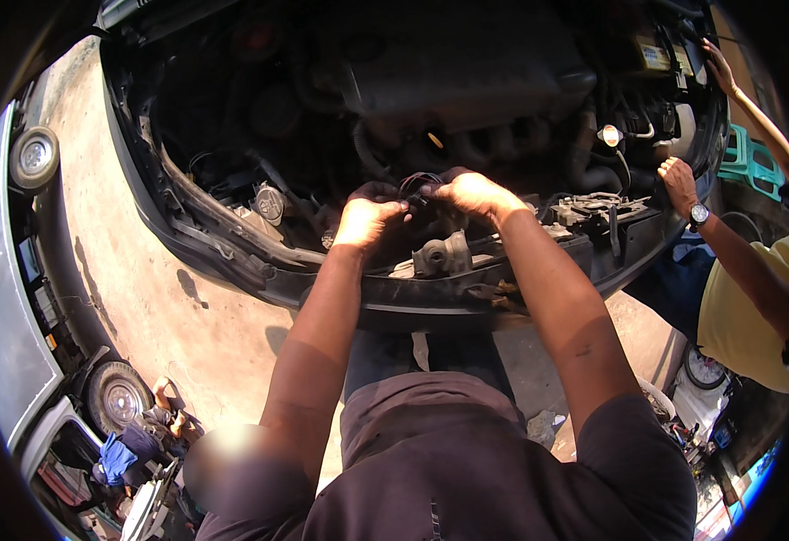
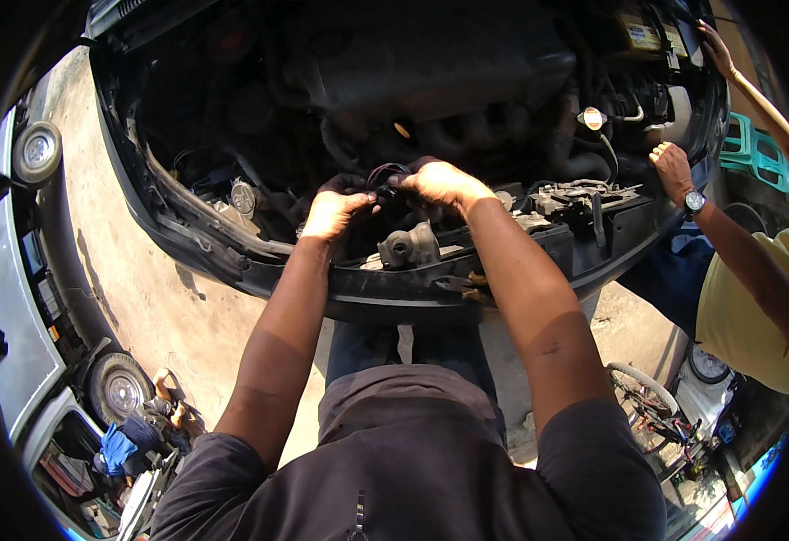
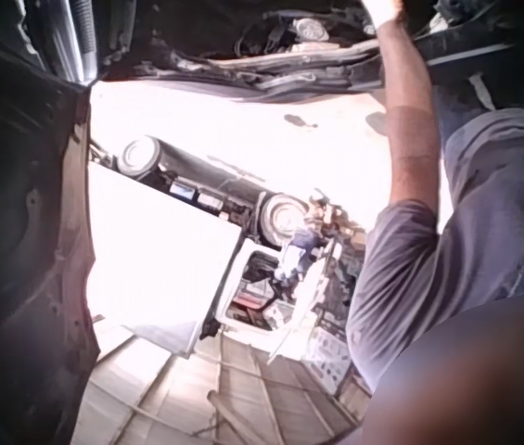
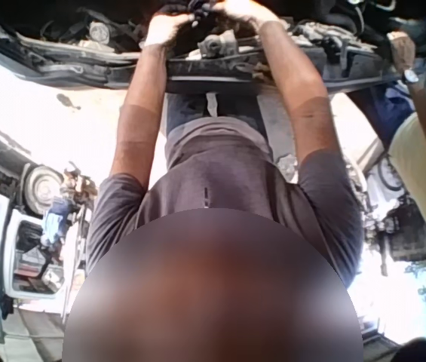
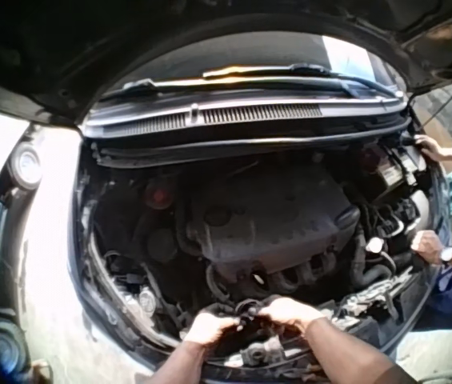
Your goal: The person works under the open hood of a car, handling a bundle of wires and using pliers to strip and twist wire ends. Another person stands nearby observing. The task involves repeated stripping and twisting of wires within the engine bay.
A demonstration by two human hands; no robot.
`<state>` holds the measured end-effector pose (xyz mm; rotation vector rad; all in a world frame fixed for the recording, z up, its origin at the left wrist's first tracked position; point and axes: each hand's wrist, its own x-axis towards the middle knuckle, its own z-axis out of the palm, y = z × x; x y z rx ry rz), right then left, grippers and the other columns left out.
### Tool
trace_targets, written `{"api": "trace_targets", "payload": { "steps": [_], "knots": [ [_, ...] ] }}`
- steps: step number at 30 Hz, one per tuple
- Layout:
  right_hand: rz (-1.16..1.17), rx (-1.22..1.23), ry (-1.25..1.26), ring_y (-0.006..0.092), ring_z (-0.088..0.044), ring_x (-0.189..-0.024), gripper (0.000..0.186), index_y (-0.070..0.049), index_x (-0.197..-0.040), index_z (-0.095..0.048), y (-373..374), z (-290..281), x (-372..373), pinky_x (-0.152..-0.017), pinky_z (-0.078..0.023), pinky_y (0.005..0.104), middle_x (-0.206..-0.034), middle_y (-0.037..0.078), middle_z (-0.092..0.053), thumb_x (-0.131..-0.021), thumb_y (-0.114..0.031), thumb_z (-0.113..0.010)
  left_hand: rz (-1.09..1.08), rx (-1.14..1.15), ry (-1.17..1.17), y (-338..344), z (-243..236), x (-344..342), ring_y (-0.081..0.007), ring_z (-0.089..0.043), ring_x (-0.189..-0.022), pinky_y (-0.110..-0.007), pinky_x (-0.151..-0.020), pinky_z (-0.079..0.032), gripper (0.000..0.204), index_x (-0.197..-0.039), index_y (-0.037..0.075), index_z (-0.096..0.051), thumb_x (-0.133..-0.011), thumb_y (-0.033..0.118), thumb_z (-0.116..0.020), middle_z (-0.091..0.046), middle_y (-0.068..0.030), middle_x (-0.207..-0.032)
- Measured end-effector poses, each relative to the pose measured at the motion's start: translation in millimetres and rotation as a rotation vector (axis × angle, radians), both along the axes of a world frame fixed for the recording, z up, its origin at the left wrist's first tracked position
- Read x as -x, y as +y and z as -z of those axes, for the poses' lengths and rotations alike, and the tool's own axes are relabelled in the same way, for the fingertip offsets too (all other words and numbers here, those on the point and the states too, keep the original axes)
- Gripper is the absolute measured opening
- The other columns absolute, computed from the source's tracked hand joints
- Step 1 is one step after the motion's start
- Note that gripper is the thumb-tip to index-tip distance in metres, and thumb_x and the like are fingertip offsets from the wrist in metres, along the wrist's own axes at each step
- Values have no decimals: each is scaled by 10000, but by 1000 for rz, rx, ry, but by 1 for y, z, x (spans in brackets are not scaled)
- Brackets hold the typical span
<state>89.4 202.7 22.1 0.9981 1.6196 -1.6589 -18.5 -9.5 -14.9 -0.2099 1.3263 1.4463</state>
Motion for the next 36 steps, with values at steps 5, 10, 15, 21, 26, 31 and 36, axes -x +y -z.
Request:
{"api": "trace_targets", "payload": {
  "steps": [5, 10, 15, 21, 26, 31, 36],
  "knots": [
    [27, 57, -19, 149, -590, -608, 384, -17, -959, -778, -1, 4, 2, -608, -459, 339, -713, 53, -690, -1025, -393, -737, -15, -19, -44, 0, 2, 1, -245, -786, -933, -362, -852, -671, 273, -1127, -31, -648, -903, -31, -804, -776, -160, -1011],
    [37, 82, -24, 150, -599, -604, 387, -24, -957, -783, -1, 6, 1, -600, -458, 334, -719, 54, -698, -1032, -400, -728, -37, -30, -71, 1, -1, 1, -235, -782, -916, -357, -852, -667, 261, -1107, -21, -658, -898, -27, -814, -774, -150, -998],
    [20, 117, -34, 138, -599, -659, 298, -48, -1039, -786, 2, 4, -1, -609, -460, 332, -826, 33, -715, -1019, -340, -730, -18, -9, -29, 3, -1, 0, -217, -771, -901, -354, -847, -663, 268, -1099, -17, -661, -893, -13, -832, -770, -135, -997],
    [183, 274, 157, 154, -735, -862, 502, 47, -1355, -616, 17, -2, -27, -769, -579, 281, -963, 101, -759, -950, -181, -806, -21, 18, -5, 1, 2, -1, -216, -767, -909, -364, -858, -666, 281, -1102, -11, -659, -885, -31, -835, -764, -129, -991],
    [577, 546, 178, 243, -768, -978, 444, 94, -1340, -610, 18, -12, -50, -916, -655, 344, -1134, 166, -755, -1033, -199, -740, -15, 22, -20, 1, 3, -1, -216, -766, -910, -364, -858, -669, 298, -1108, -2, -651, -879, -41, -838, -759, -120, -979],
    [611, 587, 154, 236, -770, -904, 447, 86, -1371, -589, 24, -16, -51, -825, -661, 304, -1150, 174, -765, -1066, -224, -691, -33, 32, -49, 1, 1, -1, -207, -766, -901, -361, -855, -669, 295, -1108, -2, -646, -885, -40, -835, -759, -119, -976],
    [734, 714, 151, 271, -799, -848, 319, 40, -1338, -550, 27, -9, -52, -759, -697, 305, -1172, 270, -754, -1085, -141, -623, -31, 29, -36, 1, -3, 0, -205, -767, -893, -351, -848, -669, 294, -1110, -12, -645, -888, -37, -835, -758, -122, -970]
  ]
}}
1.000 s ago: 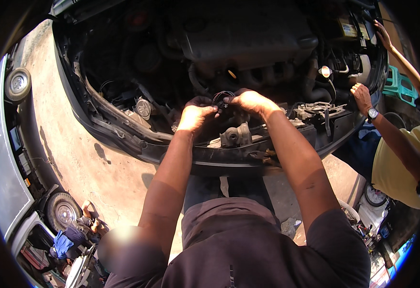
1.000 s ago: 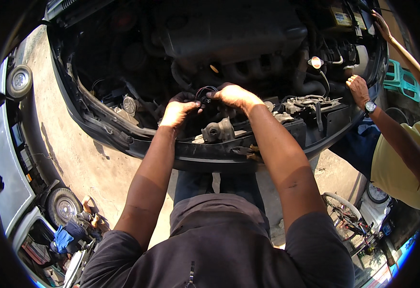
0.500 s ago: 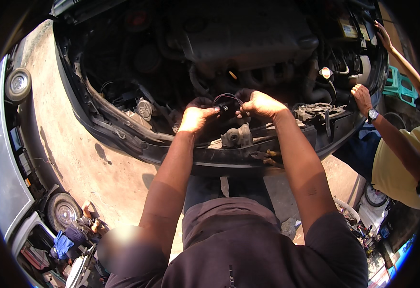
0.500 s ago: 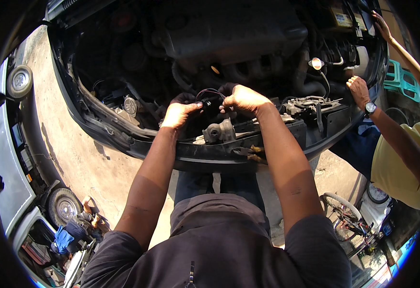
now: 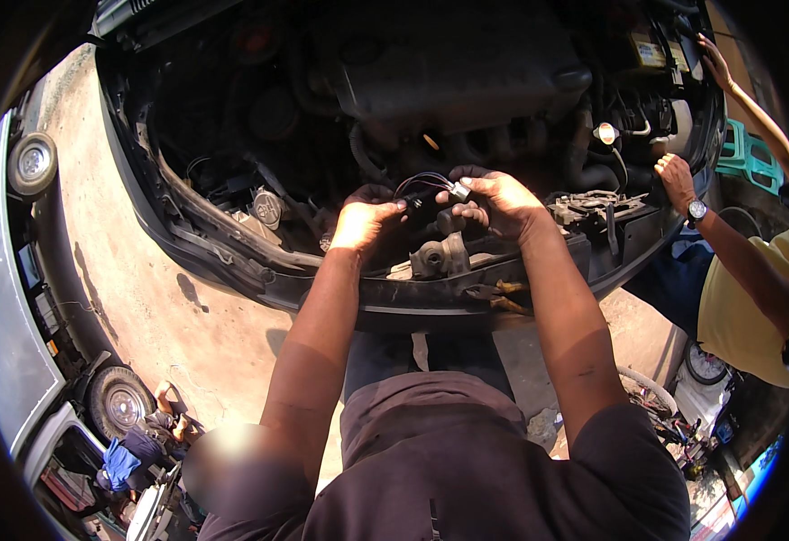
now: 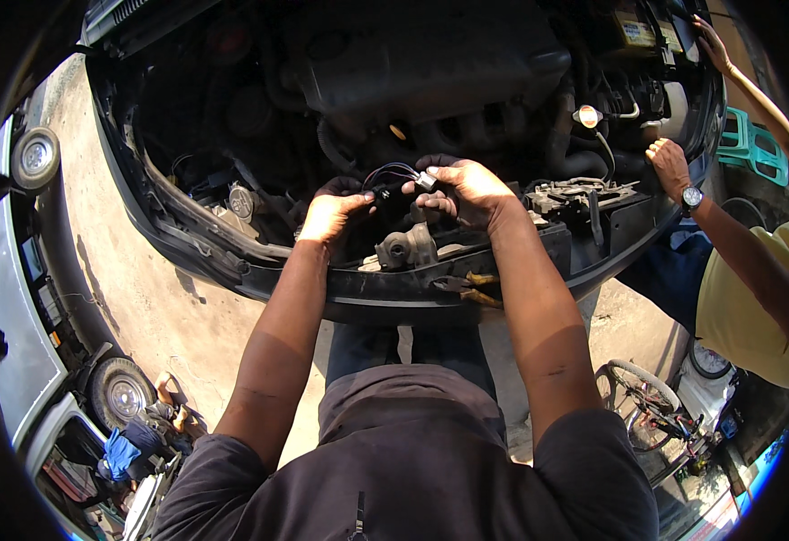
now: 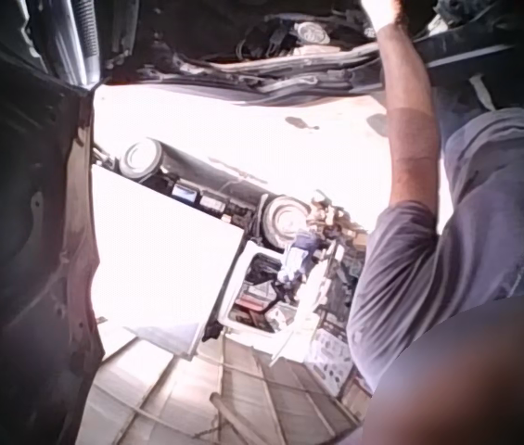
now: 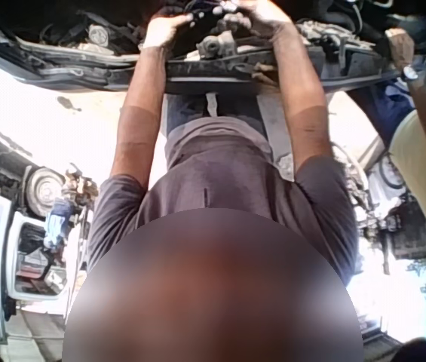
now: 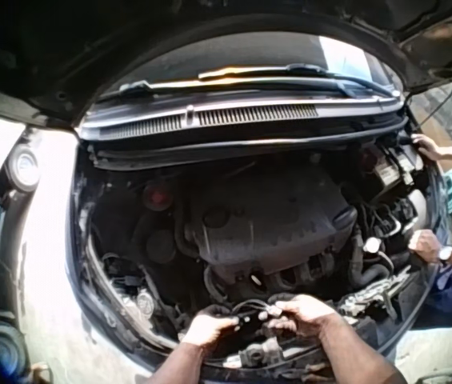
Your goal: The person works under the open hood of a car, handling a bundle of wires and using pliers to strip and twist wire ends. Another person stands nearby observing. The task involves repeated stripping and twisting of wires within the engine bay.
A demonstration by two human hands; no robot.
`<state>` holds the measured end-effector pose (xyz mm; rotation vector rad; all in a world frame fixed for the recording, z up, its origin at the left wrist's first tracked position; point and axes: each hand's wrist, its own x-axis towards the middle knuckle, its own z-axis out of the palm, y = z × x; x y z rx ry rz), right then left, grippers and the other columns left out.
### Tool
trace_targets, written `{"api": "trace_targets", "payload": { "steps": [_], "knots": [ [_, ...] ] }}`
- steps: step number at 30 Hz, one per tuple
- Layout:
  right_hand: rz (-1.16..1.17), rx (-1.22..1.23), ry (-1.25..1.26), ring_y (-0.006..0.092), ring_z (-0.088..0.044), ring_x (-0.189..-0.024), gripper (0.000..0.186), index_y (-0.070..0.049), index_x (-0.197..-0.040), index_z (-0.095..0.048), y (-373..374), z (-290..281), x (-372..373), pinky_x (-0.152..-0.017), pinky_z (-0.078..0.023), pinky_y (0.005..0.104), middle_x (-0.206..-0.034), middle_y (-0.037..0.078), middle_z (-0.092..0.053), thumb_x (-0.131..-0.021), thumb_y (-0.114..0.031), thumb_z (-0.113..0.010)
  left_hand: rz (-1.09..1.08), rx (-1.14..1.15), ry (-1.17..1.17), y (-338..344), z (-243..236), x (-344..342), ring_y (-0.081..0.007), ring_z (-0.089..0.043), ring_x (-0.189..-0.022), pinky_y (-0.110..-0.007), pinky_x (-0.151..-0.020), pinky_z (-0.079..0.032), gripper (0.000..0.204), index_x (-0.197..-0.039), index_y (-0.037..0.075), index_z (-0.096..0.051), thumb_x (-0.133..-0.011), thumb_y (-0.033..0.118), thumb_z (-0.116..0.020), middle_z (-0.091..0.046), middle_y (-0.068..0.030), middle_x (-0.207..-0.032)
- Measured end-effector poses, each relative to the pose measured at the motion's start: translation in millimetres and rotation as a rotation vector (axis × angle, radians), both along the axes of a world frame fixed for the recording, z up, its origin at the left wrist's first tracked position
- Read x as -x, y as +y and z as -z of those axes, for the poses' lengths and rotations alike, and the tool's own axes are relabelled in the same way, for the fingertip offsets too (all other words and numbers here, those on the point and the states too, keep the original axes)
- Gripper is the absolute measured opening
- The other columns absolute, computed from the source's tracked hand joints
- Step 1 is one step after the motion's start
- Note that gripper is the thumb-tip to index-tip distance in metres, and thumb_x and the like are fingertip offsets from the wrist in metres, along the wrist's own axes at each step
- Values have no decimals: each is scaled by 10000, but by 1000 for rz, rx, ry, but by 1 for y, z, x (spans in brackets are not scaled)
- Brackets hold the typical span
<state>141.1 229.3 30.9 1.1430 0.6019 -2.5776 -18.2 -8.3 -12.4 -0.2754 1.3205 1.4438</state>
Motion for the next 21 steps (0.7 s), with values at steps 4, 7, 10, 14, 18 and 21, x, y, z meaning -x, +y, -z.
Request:
{"api": "trace_targets", "payload": {
  "steps": [4, 7, 10, 14, 18, 21],
  "knots": [
    [78, 86, -158, 297, -795, -945, 261, 26, -1246, -573, 3, 1, 4, -761, -717, 340, -1041, 224, -752, -1067, -146, -654, 8, 5, 23, 2, 0, 0, -209, -767, -888, -346, -839, -669, 288, -1098, -22, -650, -884, -28, -842, -758, -131, -963],
    [134, -82, -125, 285, -761, -1028, 309, 18, -1124, -657, -9, -3, 5, -899, -687, 382, -965, 95, -702, -999, -229, -794, 0, 9, 31, 2, 1, 0, -210, -767, -880, -345, -834, -669, 279, -1088, -27, -654, -883, -26, -842, -758, -135, -960],
    [25, -191, -97, 232, -766, -879, 260, 54, -1134, -689, -17, -5, 5, -875, -683, 340, -1023, 129, -725, -1021, -169, -761, -8, 3, 17, 1, 3, -1, -211, -767, -880, -344, -829, -670, 265, -1085, -27, -655, -887, -38, -831, -759, -135, -962],
    [-40, -197, -154, 226, -764, -898, 286, 32, -1185, -675, -16, -5, 3, -855, -668, 337, -1037, 133, -739, -1058, -221, -713, -12, 3, 9, 0, 3, -1, -212, -769, -886, -340, -826, -672, 244, -1082, -20, -651, -898, -59, -806, -758, -131, -963],
    [-78, -202, -129, 236, -760, -932, 343, 20, -1221, -661, -14, -1, 4, -885, -651, 352, -1087, 165, -742, -1072, -287, -694, -16, 6, -2, 1, 1, 0, -210, -770, -888, -341, -834, -676, 231, -1082, -14, -648, -909, -64, -792, -756, -124, -965],
    [-87, -208, -114, 221, -753, -893, 366, 21, -1215, -660, -15, 0, 5, -860, -654, 342, -1089, 169, -743, -1080, -319, -681, -32, 9, -24, 1, 0, 0, -206, -769, -888, -344, -837, -680, 217, -1077, -13, -650, -915, -63, -786, -754, -125, -967]
  ]
}}
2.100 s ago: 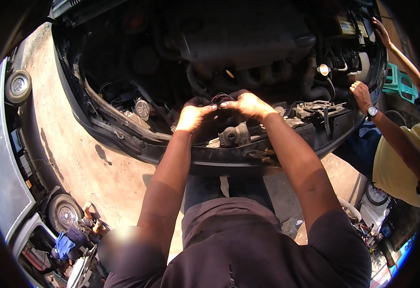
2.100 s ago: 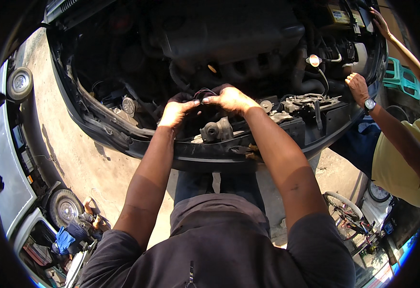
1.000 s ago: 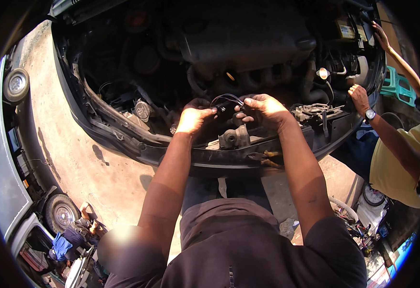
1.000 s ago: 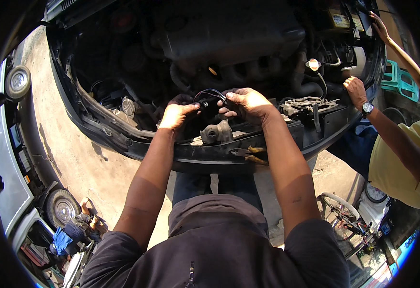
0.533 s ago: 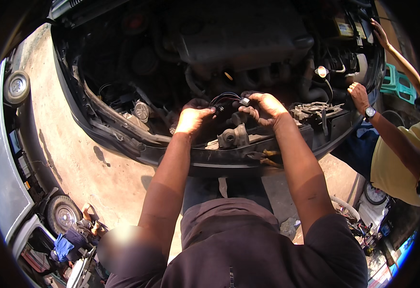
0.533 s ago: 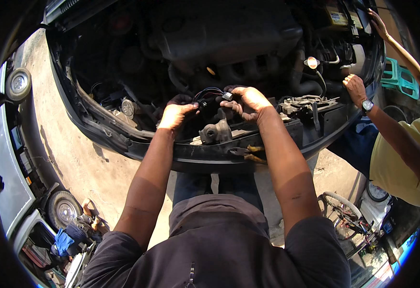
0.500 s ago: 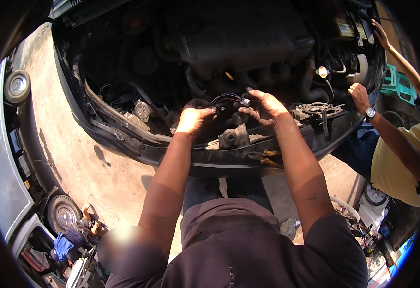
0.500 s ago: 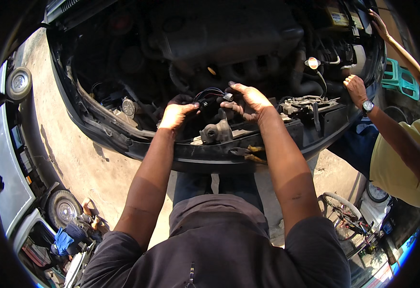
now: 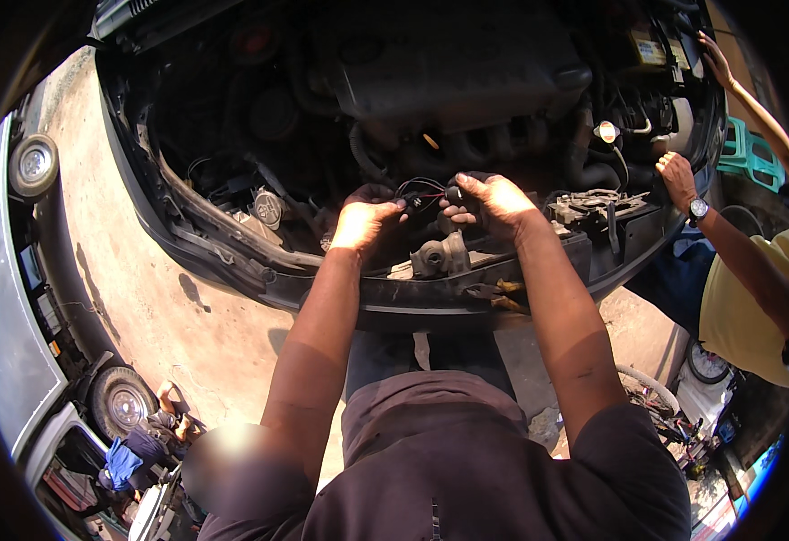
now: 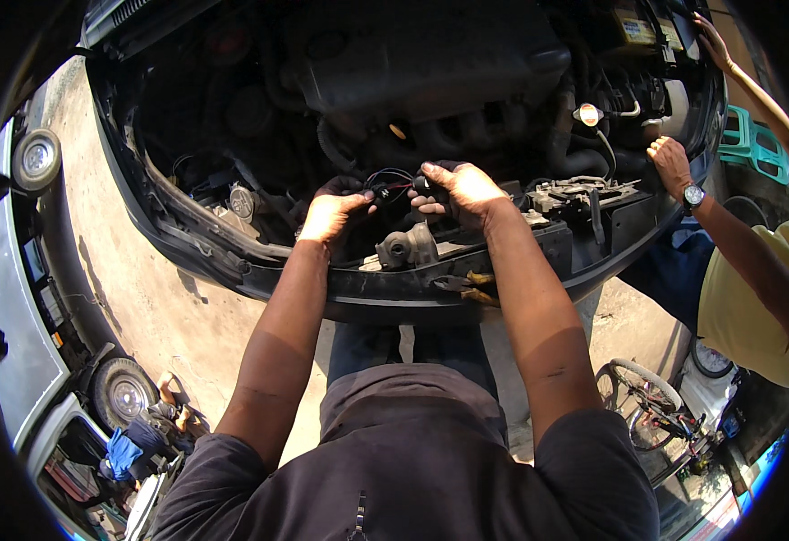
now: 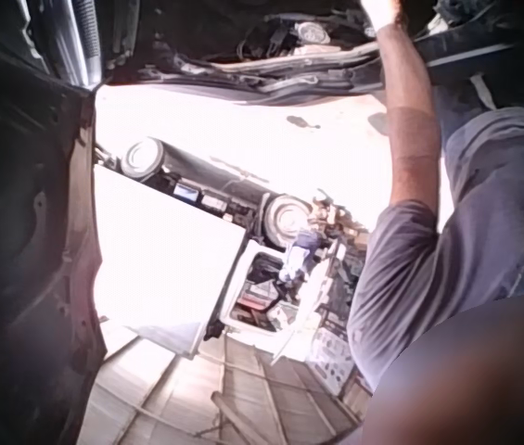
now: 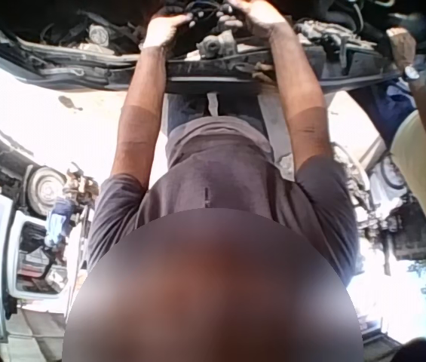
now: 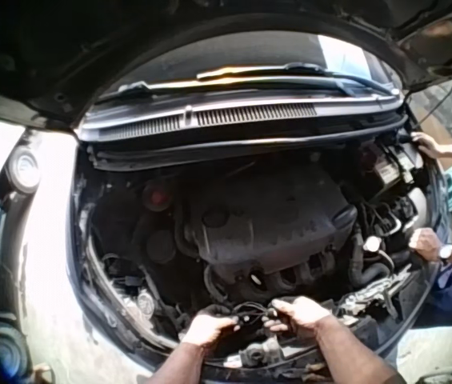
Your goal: The person works under the open hood of a car, handling a bundle of wires and using pliers to strip and twist wire ends. Another person stands nearby observing. The task involves repeated stripping and twisting of wires within the engine bay.
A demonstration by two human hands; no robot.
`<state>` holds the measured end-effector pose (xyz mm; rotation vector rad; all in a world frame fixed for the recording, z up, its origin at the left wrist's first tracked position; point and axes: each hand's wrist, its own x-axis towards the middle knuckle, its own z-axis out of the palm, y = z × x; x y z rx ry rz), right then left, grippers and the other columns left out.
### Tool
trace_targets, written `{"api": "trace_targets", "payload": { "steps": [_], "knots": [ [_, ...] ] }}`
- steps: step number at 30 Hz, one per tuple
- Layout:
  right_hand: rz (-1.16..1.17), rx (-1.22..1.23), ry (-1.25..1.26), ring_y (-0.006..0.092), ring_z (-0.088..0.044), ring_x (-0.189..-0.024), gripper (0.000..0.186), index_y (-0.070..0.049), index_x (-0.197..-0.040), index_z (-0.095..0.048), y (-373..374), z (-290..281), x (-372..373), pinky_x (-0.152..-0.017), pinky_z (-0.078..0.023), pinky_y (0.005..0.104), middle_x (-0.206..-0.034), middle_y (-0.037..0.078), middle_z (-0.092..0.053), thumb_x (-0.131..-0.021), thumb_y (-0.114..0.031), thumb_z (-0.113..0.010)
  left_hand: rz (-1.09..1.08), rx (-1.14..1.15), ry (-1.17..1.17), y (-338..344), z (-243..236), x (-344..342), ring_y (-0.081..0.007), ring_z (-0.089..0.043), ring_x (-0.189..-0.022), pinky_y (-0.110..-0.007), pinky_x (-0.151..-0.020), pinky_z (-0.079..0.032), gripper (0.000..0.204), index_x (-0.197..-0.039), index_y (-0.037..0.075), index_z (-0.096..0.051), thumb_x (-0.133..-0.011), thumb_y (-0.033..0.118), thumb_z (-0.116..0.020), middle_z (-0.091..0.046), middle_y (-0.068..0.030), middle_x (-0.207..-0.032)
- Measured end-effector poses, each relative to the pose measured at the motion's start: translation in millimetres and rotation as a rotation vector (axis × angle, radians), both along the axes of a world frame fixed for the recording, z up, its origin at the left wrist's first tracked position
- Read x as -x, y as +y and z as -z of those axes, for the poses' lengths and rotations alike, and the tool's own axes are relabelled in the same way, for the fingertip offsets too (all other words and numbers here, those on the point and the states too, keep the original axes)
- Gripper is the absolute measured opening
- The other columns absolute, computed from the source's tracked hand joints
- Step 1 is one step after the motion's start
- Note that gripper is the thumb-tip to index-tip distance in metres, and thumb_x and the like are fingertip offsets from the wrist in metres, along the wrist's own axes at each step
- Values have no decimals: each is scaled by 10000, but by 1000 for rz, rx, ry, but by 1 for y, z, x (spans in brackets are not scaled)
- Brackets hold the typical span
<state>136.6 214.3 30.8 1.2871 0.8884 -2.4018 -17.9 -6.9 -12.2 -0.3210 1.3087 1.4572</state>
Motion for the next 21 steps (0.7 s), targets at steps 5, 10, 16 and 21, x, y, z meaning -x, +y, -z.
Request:
{"api": "trace_targets", "payload": {
  "steps": [5, 10, 16, 21],
  "knots": [
    [-15, 14, -14, 187, -739, -845, 387, 20, -1206, -663, 0, -2, 0, -802, -655, 308, -1078, 166, -749, -1083, -346, -676, -5, 4, 6, 1, -1, 0, -206, -766, -868, -341, -824, -682, 196, -1060, -17, -664, -914, -57, -788, -755, -135, -971],
    [-28, 15, -13, 180, -737, -827, 403, 21, -1203, -664, 0, -2, 1, -784, -656, 301, -1059, 168, -753, -1082, -364, -674, -5, 6, -9, 1, -3, 1, -218, -765, -849, -331, -807, -678, 185, -1048, -23, -679, -906, -46, -795, -757, -143, -965],
    [11, 35, 79, 222, -751, -884, 398, 60, -1286, -616, -1, 2, -2, -807, -659, 329, -1121, 186, -743, -1034, -217, -752, -3, -6, 2, 1, -3, 0, -213, -765, -852, -318, -798, -667, 209, -1056, -27, -668, -893, -53, -796, -759, -139, -962],
    [-56, -47, 120, 248, -761, -975, 620, 99, -1457, -468, -4, 7, -5, -867, -655, 352, -1174, 199, -732, -931, 17, -788, 43, -62, 69, -3, -4, 0, -183, -757, -854, -309, -810, -654, 260, -1077, -11, -652, -887, -9, -829, -754, -118, -957]
  ]
}}
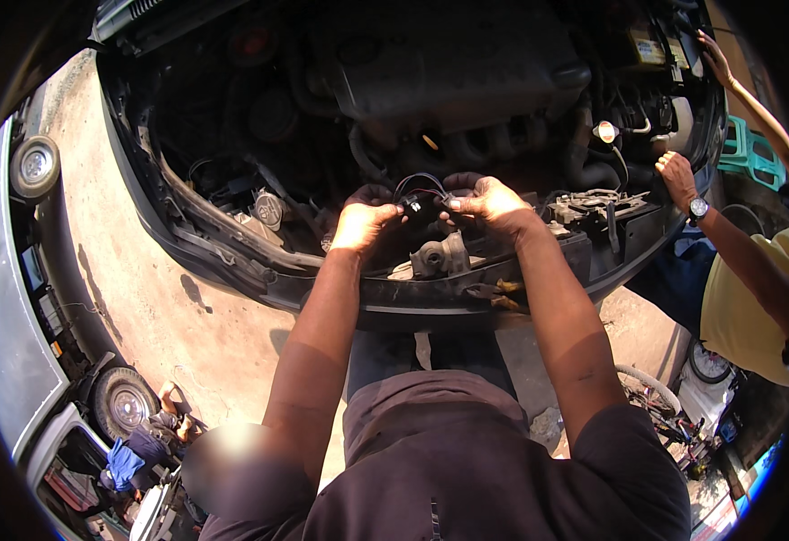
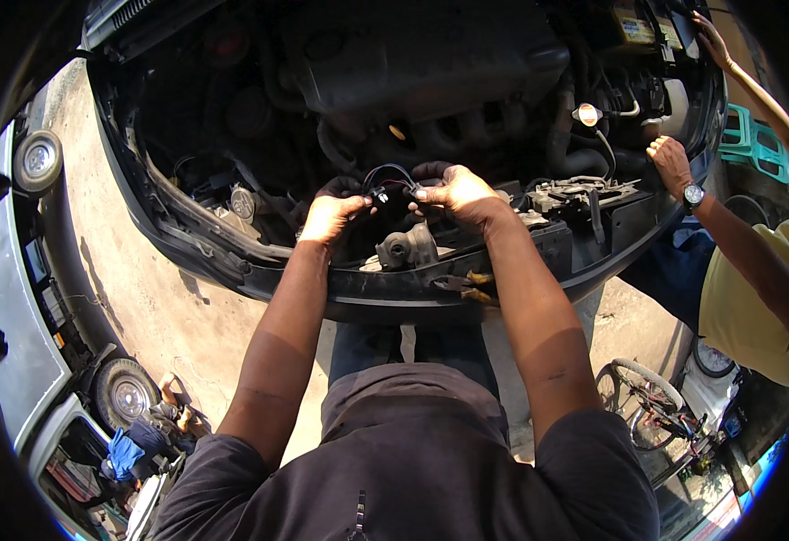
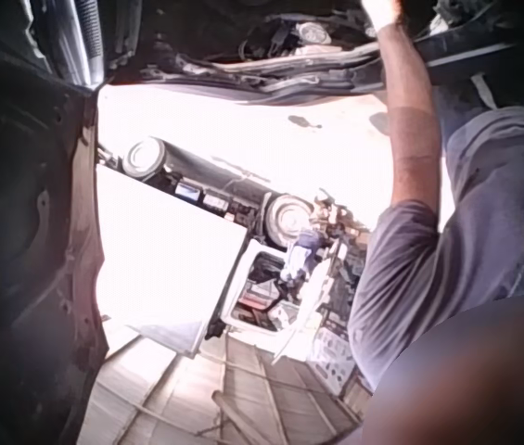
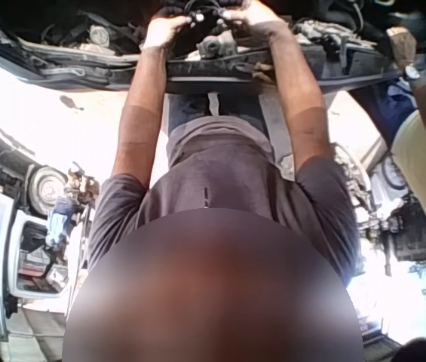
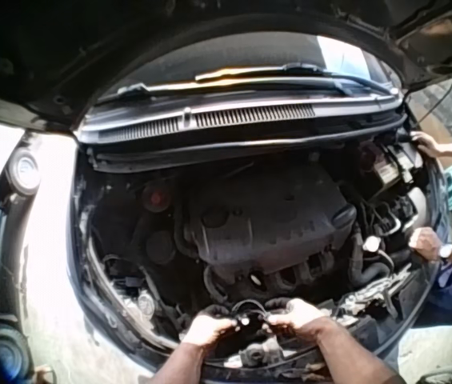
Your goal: The person works under the open hood of a car, handling a bundle of wires and using pliers to strip and twist wire ends. Another person stands nearby observing. The task involves repeated stripping and twisting of wires within the engine bay.
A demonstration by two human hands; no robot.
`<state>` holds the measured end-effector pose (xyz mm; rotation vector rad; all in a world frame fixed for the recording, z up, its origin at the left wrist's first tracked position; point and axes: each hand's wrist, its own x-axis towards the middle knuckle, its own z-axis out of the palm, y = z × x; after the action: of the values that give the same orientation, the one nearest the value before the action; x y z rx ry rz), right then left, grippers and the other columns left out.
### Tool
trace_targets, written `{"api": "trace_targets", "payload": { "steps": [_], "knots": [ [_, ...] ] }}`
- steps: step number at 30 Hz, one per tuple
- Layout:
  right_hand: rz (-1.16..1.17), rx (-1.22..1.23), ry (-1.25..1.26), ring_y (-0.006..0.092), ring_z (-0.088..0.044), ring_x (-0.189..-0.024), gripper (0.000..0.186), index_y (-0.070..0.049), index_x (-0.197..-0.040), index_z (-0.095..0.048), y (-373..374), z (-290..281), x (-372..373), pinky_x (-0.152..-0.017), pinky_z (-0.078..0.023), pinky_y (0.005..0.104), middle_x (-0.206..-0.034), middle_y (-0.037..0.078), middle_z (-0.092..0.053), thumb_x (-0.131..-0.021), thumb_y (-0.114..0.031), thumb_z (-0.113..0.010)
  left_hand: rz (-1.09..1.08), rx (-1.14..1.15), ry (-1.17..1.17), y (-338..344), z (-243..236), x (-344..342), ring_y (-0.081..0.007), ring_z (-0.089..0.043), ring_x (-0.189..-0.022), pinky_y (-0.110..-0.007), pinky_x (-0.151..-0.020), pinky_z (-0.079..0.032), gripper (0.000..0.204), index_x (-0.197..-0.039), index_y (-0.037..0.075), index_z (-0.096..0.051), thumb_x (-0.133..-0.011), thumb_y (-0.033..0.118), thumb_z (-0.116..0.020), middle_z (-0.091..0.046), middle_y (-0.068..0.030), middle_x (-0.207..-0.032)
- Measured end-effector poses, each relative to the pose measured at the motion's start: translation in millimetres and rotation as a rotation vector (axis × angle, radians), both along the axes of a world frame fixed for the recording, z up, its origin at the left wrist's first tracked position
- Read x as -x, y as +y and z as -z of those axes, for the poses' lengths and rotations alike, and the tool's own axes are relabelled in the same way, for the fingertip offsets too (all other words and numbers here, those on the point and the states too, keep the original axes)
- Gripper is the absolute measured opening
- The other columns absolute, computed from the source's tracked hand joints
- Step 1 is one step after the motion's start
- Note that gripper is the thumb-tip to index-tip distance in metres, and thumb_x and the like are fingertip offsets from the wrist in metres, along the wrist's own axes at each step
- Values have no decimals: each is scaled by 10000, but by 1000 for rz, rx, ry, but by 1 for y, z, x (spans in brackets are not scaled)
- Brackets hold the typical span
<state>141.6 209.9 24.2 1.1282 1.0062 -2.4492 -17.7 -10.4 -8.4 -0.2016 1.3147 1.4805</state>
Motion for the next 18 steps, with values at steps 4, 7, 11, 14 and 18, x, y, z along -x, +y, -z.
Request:
{"api": "trace_targets", "payload": {
  "steps": [4, 7, 11, 14, 18],
  "knots": [
    [-14, -71, -7, 241, -767, -985, 582, 95, -1453, -490, -3, -1, 2, -875, -667, 342, -1167, 192, -740, -919, 111, -720, -22, -24, -31, 1, -2, 0, -157, -738, -831, -285, -797, -629, 310, -1079, 10, -660, -861, 48, -877, -744, -93, -944],
    [-84, -164, -29, 215, -754, -996, 582, 81, -1460, -484, -3, -5, 3, -886, -639, 316, -1182, 176, -745, -923, 106, -707, -7, 18, -30, 2, -3, 0, -149, -726, -827, -271, -779, -609, 355, -1082, 22, -667, -825, 63, -909, -738, -73, -942],
    [-148, -276, -54, 180, -736, -993, 561, 68, -1453, -508, -4, -5, 1, -894, -602, 285, -1186, 165, -757, -925, 112, -692, 158, 51, 120, -2, 0, 2, -152, -727, -862, -280, -805, -598, 393, -1095, 35, -672, -794, 38, -924, -736, -54, -946],
    [-152, -327, -84, 175, -734, -988, 543, 60, -1439, -544, -4, 0, -1, -894, -595, 284, -1169, 163, -768, -921, 119, -696, 171, 31, 109, -4, 6, 2, -158, -737, -915, -293, -850, -593, 403, -1134, 32, -665, -805, -22, -891, -757, -67, -983],
    [-165, -347, -88, 147, -720, -953, 537, 43, -1428, -519, -3, 6, -1, -839, -583, 262, -1157, 131, -757, -923, 89, -693, 187, 23, 128, -5, 10, 1, -159, -739, -927, -299, -866, -594, 395, -1144, 26, -664, -815, -39, -872, -776, -92, -1030]
  ]
}}
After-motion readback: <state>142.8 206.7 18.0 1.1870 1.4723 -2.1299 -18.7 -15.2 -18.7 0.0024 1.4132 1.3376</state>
